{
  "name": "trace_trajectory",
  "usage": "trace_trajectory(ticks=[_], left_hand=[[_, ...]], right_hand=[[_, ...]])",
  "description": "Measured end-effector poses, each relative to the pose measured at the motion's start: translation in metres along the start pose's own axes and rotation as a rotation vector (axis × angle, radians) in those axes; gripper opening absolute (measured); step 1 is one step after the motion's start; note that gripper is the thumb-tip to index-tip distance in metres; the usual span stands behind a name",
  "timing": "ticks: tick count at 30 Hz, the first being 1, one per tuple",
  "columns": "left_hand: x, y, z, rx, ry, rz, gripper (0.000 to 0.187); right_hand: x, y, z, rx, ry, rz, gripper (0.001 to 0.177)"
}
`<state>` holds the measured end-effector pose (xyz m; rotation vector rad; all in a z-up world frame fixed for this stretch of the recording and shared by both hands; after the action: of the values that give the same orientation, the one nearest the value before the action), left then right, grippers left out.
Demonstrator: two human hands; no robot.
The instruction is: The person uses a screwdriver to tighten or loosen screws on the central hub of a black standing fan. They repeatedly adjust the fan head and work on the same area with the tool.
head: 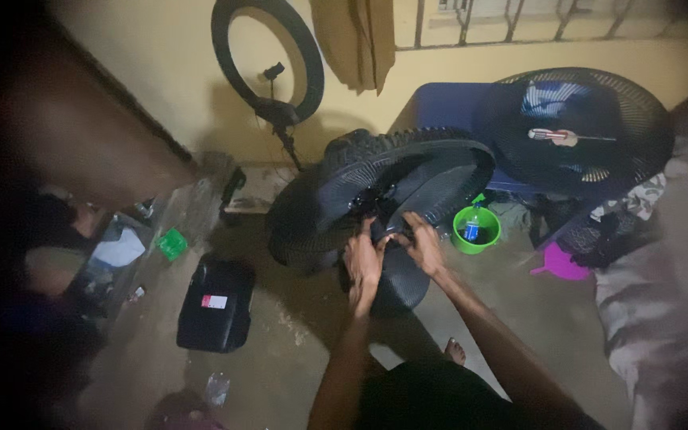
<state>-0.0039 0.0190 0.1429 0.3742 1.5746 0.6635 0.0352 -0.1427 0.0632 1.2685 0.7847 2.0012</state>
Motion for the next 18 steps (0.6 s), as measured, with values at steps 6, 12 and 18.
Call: trace_trajectory(ticks=[6,12,18], left_hand=[[-0.003,0.010,-0.003,0.016,-0.147,0.118,0.051],[0.007,-0.012,-0.009,0.167,-0.202,-0.279,0.053],[0.011,-0.076,-0.024,0.246,-0.325,-0.487,0.039]], right_hand=[[-0.008,0.001,-0.020,0.031,-0.064,0.044,0.055],[-0.013,0.027,-0.053,0.040,-0.244,0.114,0.069],[-0.001,0.062,-0.087,-0.242,-0.298,0.229,0.062]])
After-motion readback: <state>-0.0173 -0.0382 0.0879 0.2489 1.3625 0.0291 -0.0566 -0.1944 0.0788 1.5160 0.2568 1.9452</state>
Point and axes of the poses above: each hand's wrist, its own z-axis towards the middle knuckle, its own y-axis out of the back of the hand, x = y × z, the point moved 2 cm from there along z, towards the middle knuckle, and after that the axes turned 13 degrees about -z, right-handed, at the moved point
